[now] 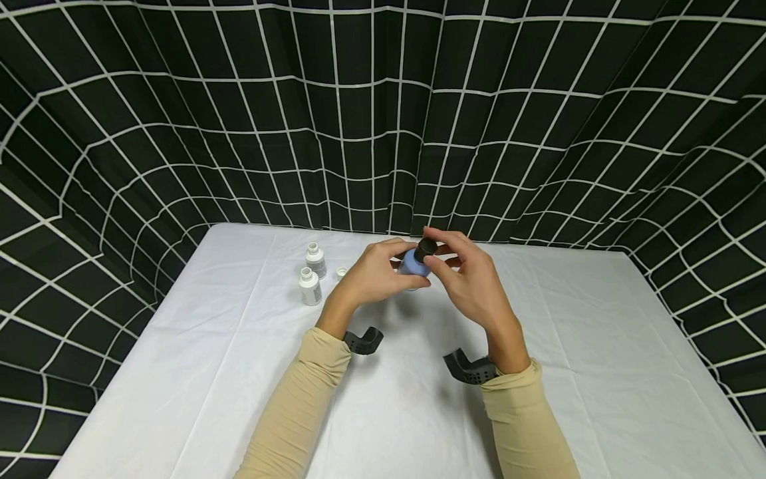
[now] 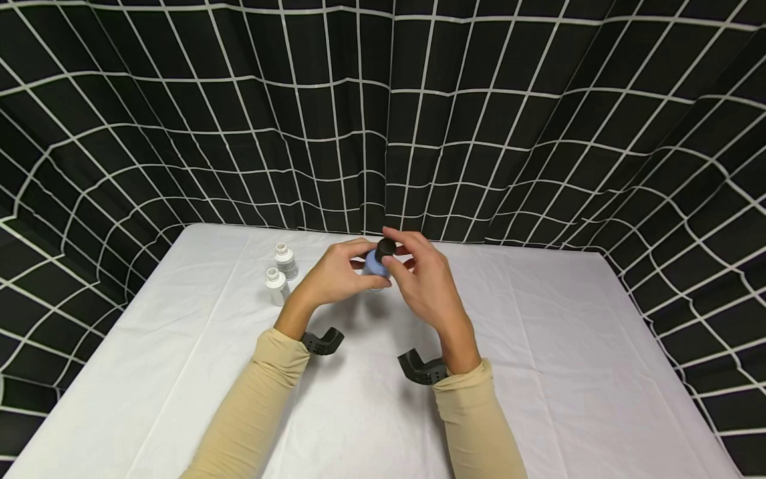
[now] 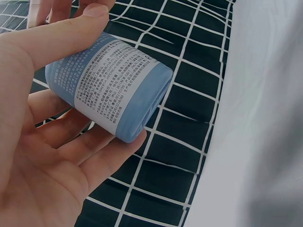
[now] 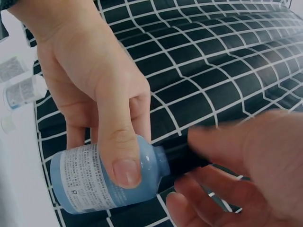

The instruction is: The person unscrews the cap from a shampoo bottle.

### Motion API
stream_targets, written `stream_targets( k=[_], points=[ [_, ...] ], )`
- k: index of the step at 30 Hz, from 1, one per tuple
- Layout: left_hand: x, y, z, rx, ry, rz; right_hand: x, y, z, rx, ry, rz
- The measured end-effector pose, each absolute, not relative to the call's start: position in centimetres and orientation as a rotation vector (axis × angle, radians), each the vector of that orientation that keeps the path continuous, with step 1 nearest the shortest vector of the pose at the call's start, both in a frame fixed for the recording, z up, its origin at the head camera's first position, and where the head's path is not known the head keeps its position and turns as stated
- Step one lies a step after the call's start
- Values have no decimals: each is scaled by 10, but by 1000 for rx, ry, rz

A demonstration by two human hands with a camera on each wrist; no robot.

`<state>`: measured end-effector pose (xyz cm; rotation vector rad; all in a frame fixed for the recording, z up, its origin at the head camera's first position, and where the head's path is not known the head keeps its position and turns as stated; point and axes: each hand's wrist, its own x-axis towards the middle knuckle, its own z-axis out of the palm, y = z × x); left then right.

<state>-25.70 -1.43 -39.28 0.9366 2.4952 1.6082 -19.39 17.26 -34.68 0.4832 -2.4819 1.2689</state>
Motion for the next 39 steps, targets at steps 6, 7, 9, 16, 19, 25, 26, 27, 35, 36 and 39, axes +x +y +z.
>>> stream_targets(
  k=[6, 7, 9, 16, 19, 25, 26, 27, 35, 36, 39],
  points=[
    [-257, -12, -393, 936, 2504, 1597, -196, 170, -349, 302, -2474, 1290],
    [-257, -11, -394, 939, 2504, 1595, -197, 170, -350, 264, -2478, 1289],
    [-257, -11, -395, 950, 2510, 1582, -198, 169, -351, 206, -2490, 1283],
    [-257, -10, -398, 983, 2497, 1555, -198, 168, -353, 174, -2512, 1272],
    [-258, -10, -398, 975, 2477, 1572, -197, 168, -352, 212, -2503, 1280],
    [-259, -12, -395, 948, 2489, 1558, -195, 169, -348, 360, -2501, 1290],
    [-259, -13, -395, 941, 2494, 1555, -194, 170, -348, 380, -2504, 1290],
    [-259, -13, -394, 935, 2498, 1553, -194, 170, -347, 395, -2508, 1288],
    [-259, -14, -396, 917, 2505, 1523, -195, 170, -347, 370, -2534, 1272],
    [-260, -14, -397, 918, 2514, 1511, -195, 170, -347, 346, -2546, 1251],
    [-259, -12, -398, 919, 2555, 1462, -196, 170, -348, 275, -2587, 1177]
  ],
)
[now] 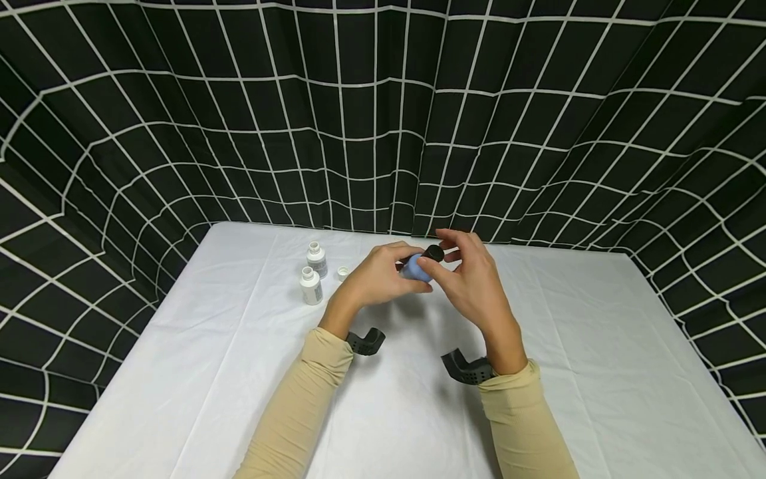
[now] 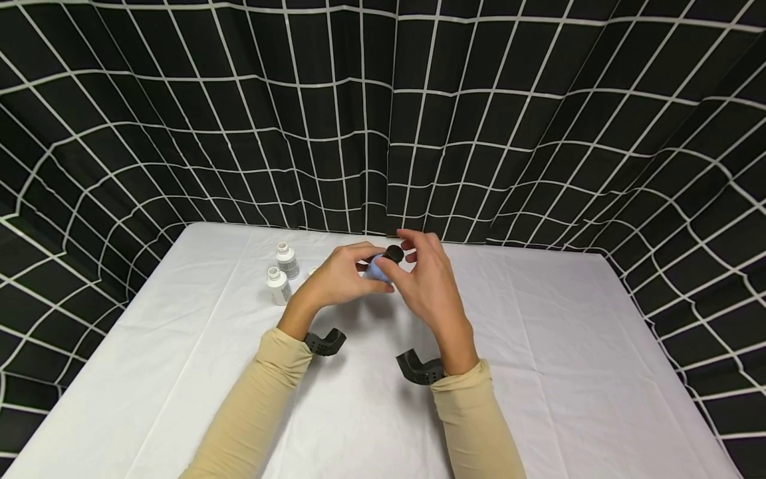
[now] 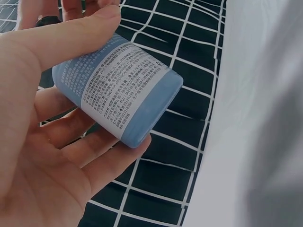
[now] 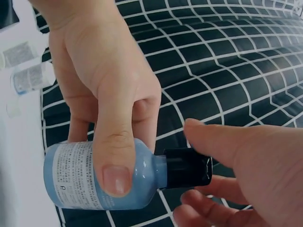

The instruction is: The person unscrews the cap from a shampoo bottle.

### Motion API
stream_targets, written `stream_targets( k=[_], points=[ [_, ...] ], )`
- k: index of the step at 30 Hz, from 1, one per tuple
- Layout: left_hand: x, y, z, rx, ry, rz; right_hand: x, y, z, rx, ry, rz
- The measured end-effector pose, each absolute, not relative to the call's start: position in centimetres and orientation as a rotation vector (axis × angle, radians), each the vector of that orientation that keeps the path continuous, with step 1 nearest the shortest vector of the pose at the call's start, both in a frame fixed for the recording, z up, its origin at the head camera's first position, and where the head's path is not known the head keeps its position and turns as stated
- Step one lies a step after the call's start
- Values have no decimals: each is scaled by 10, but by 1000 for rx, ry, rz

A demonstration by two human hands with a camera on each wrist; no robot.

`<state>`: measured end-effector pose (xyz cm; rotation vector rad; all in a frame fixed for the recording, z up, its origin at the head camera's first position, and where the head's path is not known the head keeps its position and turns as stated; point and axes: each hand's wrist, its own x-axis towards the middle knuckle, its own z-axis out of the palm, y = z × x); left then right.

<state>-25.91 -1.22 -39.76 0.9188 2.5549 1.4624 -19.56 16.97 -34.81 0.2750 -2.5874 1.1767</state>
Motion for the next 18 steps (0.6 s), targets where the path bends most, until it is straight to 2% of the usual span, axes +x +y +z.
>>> stream_targets(
  k=[5, 18],
  points=[
    [-257, -10, -397, 922, 2605, 1419, -195, 170, -348, 229, -2658, 1084],
    [-256, -12, -396, 915, 2557, 1414, -192, 173, -346, 329, -2649, 1074]
  ],
)
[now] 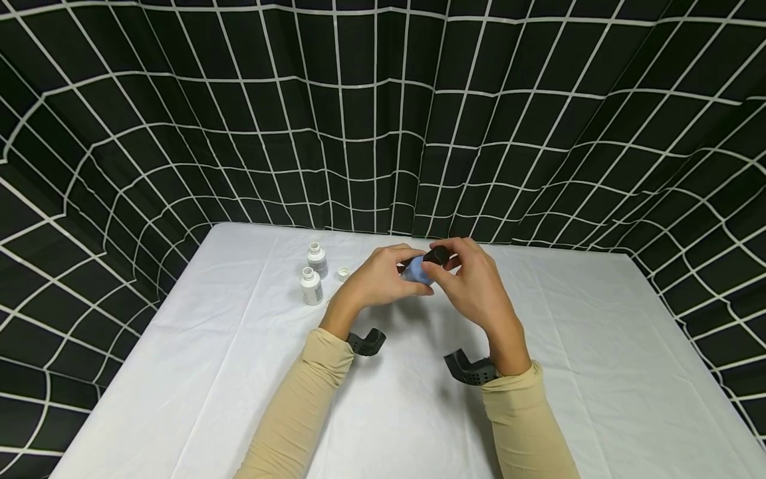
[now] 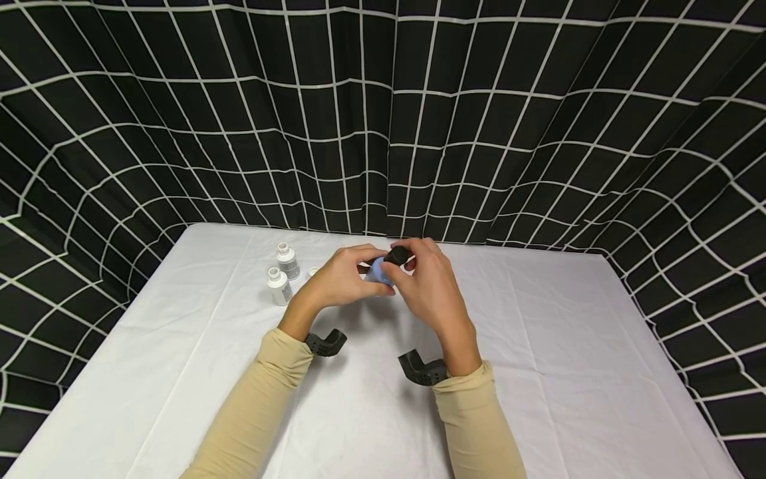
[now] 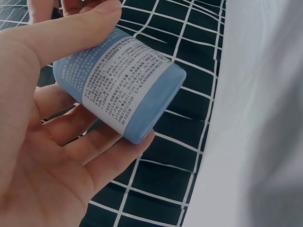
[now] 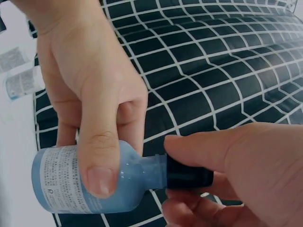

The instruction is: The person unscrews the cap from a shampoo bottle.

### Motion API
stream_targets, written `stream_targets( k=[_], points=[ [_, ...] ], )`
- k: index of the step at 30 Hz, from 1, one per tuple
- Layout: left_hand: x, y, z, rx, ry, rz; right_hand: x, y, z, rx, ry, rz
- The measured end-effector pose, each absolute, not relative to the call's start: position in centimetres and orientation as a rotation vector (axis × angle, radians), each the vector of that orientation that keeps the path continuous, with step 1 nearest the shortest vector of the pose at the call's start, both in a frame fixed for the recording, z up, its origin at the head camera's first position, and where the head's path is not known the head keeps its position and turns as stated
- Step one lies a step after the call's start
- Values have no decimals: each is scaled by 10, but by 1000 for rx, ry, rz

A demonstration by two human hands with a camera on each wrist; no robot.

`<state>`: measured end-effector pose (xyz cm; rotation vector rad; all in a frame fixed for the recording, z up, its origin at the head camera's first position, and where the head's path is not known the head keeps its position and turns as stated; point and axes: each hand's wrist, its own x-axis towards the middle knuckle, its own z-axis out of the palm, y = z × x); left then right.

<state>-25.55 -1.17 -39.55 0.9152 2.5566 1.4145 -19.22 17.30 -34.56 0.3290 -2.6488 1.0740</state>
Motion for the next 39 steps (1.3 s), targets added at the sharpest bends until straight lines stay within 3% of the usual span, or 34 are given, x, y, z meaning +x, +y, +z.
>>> stream_targets(
  k=[12, 20, 31, 39],
  points=[
    [-254, 0, -391, 955, 2552, 1735, -194, 192, -340, 169, -2393, 1249],
    [-261, 17, -393, 789, 2551, 1919, -205, 214, -343, 24, -2428, 1301],
    [-295, 66, -400, 666, 2709, 1804, -231, 245, -375, -278, -2491, 1317],
    [-305, 107, -413, 600, 2651, 1782, -246, 274, -405, -333, -2524, 1242]
  ],
)
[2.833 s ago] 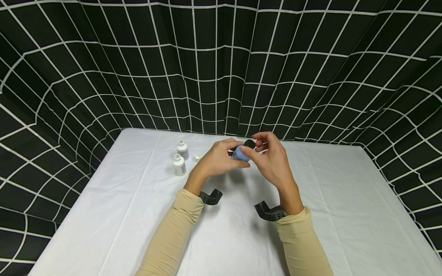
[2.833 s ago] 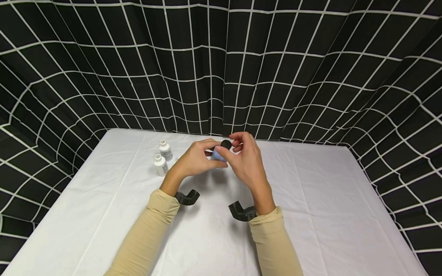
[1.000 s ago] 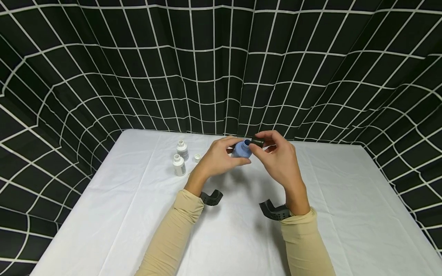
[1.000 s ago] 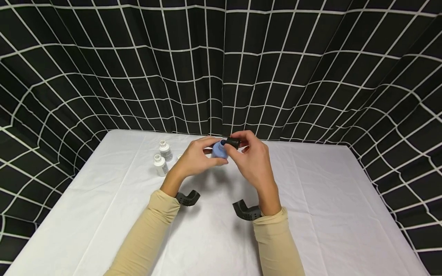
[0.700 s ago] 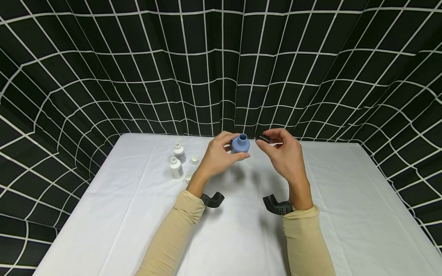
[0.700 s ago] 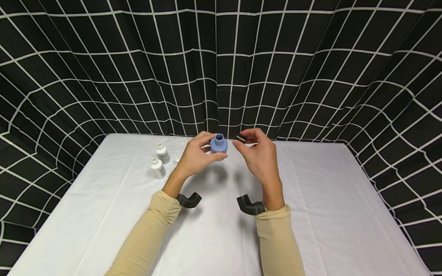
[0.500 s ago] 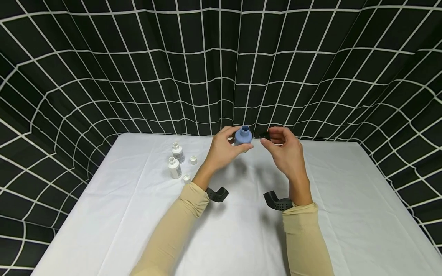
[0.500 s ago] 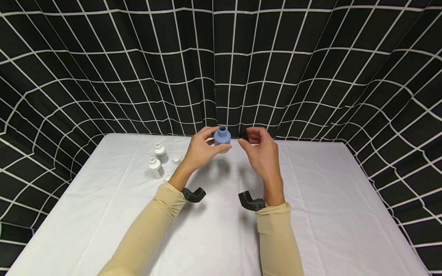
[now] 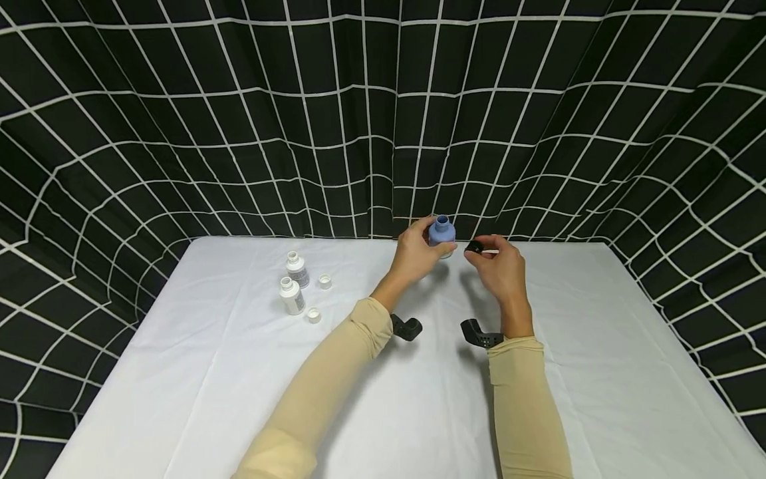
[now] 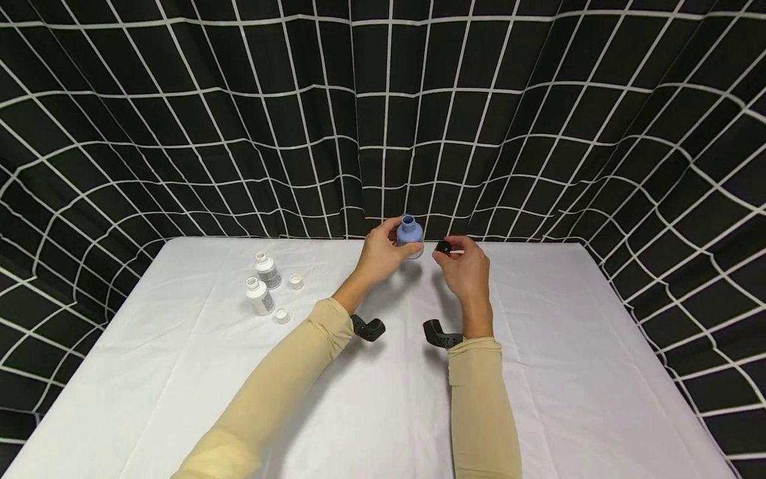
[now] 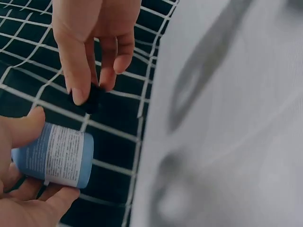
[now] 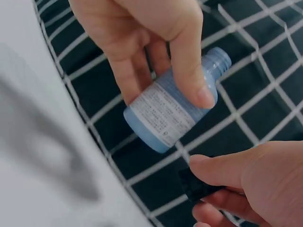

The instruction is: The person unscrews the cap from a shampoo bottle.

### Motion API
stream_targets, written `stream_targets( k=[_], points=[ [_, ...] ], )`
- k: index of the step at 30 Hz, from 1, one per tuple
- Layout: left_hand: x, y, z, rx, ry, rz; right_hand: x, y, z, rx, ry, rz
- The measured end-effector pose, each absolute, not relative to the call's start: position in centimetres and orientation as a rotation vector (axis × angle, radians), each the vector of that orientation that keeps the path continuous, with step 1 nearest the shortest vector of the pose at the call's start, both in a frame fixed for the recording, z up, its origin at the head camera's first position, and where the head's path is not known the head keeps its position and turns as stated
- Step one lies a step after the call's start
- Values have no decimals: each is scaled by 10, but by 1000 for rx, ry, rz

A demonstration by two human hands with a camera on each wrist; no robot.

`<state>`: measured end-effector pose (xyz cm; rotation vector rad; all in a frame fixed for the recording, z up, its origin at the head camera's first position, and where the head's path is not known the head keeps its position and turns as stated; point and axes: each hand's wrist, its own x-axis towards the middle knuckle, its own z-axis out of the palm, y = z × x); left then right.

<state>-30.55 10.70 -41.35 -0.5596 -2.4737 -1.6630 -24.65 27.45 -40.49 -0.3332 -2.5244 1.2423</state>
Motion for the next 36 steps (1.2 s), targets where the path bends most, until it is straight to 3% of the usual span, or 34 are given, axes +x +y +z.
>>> stream_targets(
  k=[10, 36],
  points=[
    [-317, 141, -435, -534, -2607, -1584, -253, 303, -427, -505, -2591, 1266],
    [-320, 152, -462, -458, -2654, -1762, -263, 293, -453, -506, -2830, 1163]
  ],
)
